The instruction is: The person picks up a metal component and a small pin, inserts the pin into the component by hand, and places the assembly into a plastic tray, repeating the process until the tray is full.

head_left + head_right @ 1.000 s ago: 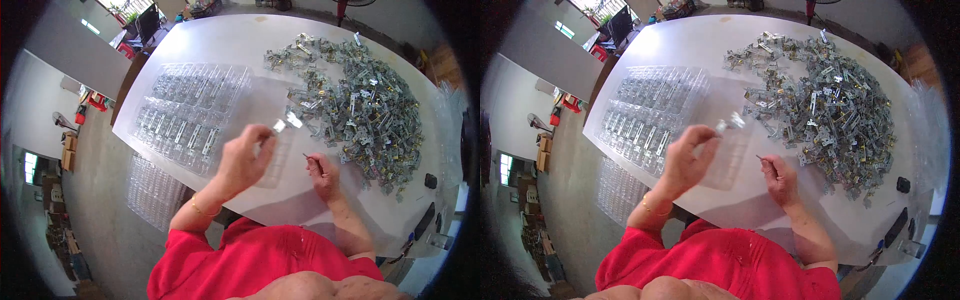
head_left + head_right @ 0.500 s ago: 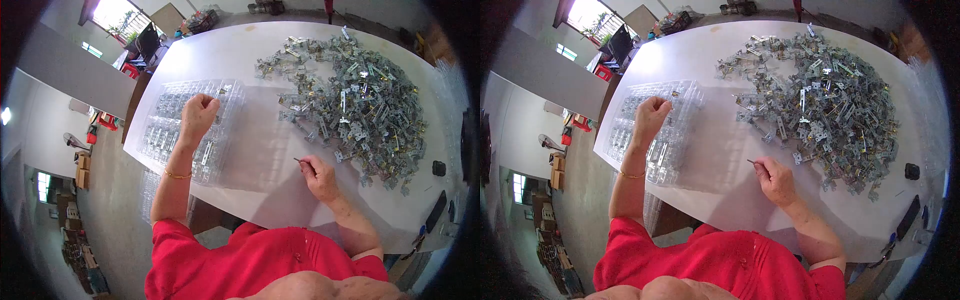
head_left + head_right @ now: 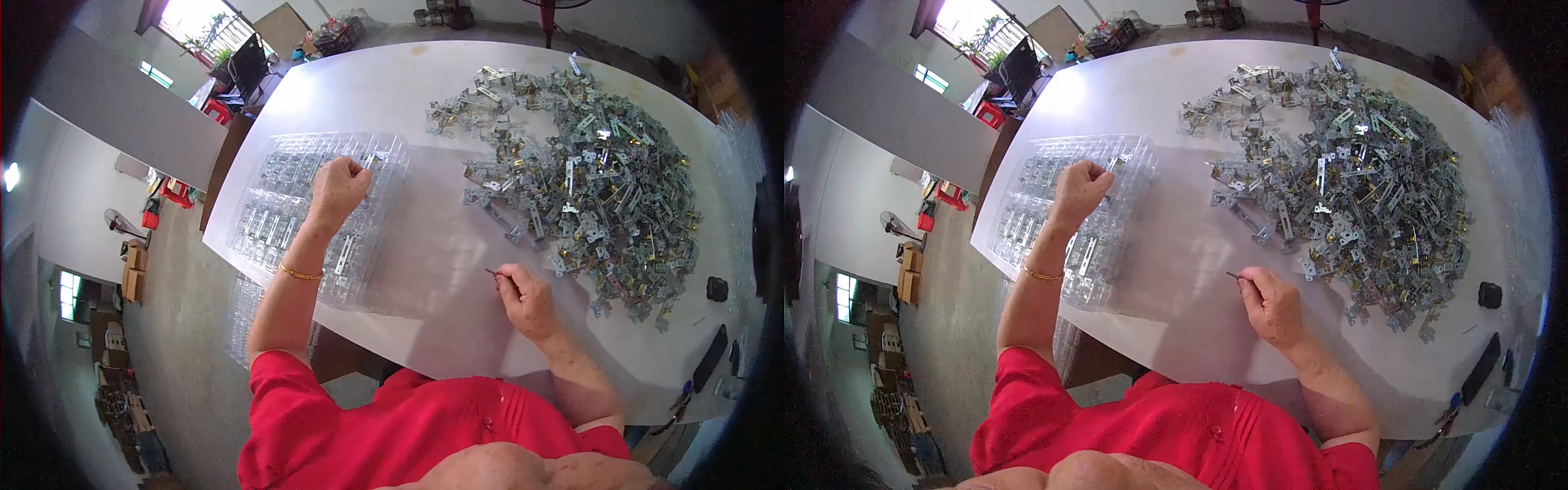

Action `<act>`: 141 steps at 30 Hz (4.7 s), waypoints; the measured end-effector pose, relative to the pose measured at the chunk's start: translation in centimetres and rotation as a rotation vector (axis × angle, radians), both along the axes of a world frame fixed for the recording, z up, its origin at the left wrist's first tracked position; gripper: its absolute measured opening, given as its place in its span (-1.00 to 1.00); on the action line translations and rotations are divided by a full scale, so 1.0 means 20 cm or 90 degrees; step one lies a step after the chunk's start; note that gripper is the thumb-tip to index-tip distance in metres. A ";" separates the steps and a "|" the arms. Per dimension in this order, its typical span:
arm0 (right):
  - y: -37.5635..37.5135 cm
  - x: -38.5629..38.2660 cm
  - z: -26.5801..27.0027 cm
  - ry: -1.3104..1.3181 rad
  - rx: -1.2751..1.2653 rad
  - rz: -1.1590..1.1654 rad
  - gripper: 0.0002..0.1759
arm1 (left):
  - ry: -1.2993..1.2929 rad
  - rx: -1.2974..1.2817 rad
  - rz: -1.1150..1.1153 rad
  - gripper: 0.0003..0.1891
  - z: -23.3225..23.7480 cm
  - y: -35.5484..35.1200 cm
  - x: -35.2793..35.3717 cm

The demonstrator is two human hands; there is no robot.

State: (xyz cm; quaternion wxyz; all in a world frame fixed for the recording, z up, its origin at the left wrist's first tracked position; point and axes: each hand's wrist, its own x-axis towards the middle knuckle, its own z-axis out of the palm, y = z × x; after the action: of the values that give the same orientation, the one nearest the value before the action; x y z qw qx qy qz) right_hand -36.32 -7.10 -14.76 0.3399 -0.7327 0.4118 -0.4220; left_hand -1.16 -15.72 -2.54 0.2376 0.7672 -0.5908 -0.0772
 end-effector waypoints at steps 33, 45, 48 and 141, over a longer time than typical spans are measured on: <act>0.00 0.00 0.01 -0.003 -0.005 -0.004 -0.95 | -0.119 -0.002 -0.007 -0.69 0.07 0.04 -0.05; 0.01 0.01 -0.03 0.029 0.046 0.005 -0.91 | -0.204 -0.284 0.366 -0.80 0.12 0.80 0.86; 0.02 0.01 -0.05 0.010 0.124 -0.009 -0.90 | -0.271 -0.235 0.481 -0.79 -0.04 1.16 1.23; -0.02 0.00 0.00 -0.012 -0.028 0.099 -0.91 | -0.197 0.010 -0.008 -0.80 0.01 0.48 0.54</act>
State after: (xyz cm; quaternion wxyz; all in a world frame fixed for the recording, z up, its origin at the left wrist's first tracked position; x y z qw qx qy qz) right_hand -36.26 -7.57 -14.81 0.3591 -0.7661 0.3408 -0.4099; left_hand 9.60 -6.17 -2.41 0.1375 0.7679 -0.6246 0.0361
